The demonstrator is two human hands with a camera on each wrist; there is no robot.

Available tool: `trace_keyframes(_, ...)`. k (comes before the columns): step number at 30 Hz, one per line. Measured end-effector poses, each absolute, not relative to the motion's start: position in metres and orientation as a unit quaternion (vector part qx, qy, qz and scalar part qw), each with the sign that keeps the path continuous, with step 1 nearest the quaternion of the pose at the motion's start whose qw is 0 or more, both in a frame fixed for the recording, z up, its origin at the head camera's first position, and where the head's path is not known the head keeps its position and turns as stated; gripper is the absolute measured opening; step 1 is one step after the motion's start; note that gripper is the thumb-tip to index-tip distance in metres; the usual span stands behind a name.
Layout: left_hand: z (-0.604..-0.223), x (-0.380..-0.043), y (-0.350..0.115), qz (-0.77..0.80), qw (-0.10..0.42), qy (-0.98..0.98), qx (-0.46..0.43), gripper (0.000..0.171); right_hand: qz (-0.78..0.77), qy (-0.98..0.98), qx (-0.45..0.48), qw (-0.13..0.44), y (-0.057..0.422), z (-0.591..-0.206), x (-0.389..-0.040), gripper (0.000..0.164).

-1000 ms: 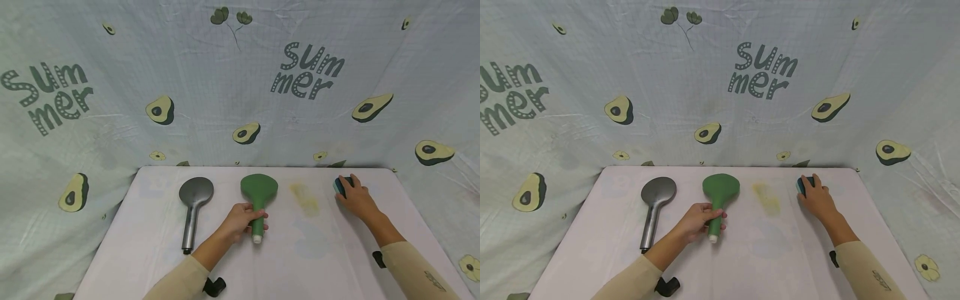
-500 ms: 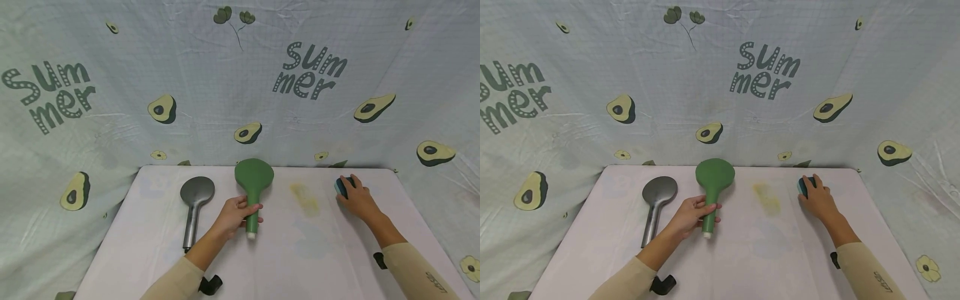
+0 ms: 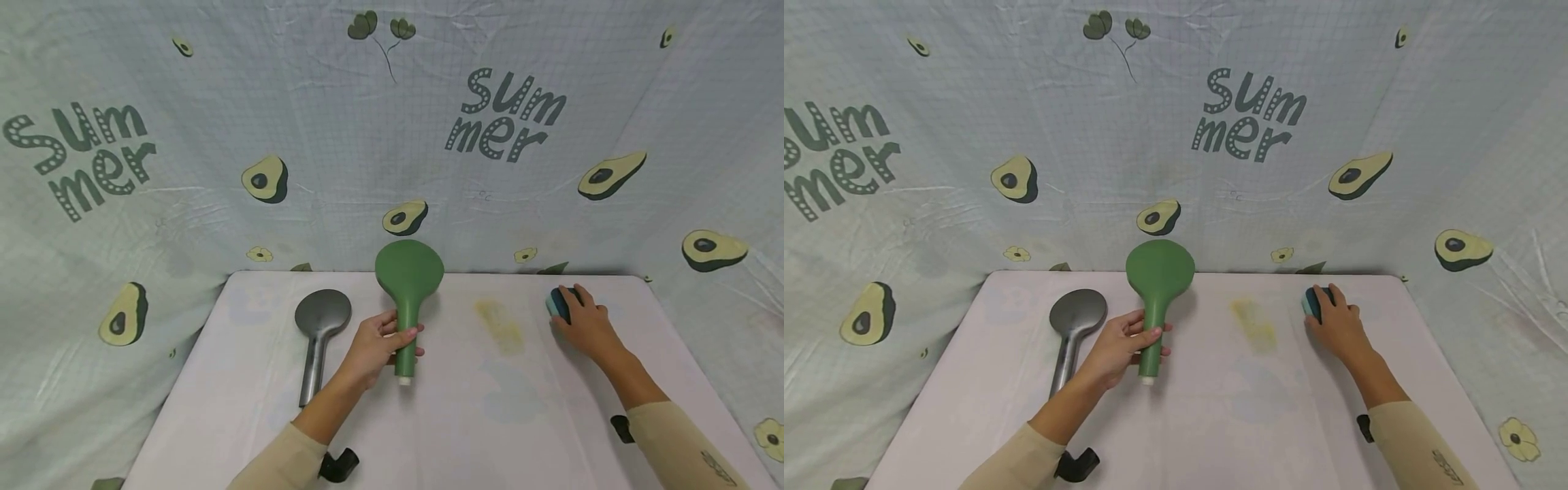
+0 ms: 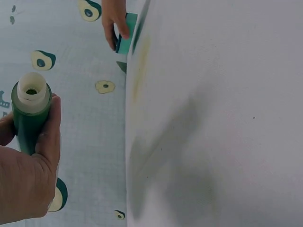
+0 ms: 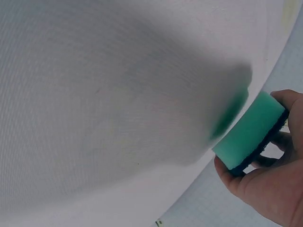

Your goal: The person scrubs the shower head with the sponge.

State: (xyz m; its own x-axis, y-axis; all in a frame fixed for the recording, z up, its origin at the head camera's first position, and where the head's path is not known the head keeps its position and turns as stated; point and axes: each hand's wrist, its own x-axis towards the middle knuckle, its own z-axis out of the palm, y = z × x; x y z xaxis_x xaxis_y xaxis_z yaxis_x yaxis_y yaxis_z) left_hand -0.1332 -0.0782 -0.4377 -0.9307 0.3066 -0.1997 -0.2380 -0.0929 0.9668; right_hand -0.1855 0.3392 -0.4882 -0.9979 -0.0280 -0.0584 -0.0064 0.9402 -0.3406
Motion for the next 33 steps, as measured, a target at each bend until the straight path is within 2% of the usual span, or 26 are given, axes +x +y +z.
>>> trace_keyframes(13, -0.427, -0.129, -0.087, 0.729, 0.149, 0.664, 0.065, 0.056, -0.214, 0.974, -0.066, -0.04, 0.321, -0.466, -0.178, 0.065)
trace_keyframes(21, -0.424, -0.127, -0.089, 0.73, 0.138, 0.664, 0.085, 0.061, -0.251, 0.962, -0.093, -0.06, 0.304, -0.448, -0.175, 0.072)
trace_keyframes(28, -0.42, -0.127, -0.09, 0.729, 0.126, 0.665, 0.102, 0.062, -0.278, 0.94, -0.157, -0.117, 0.286, -0.43, -0.171, 0.069)
trace_keyframes(33, -0.418, -0.127, -0.091, 0.731, 0.118, 0.664, 0.109, 0.063, -0.299, 0.925, -0.191, -0.134, 0.271, -0.418, -0.169, 0.065)
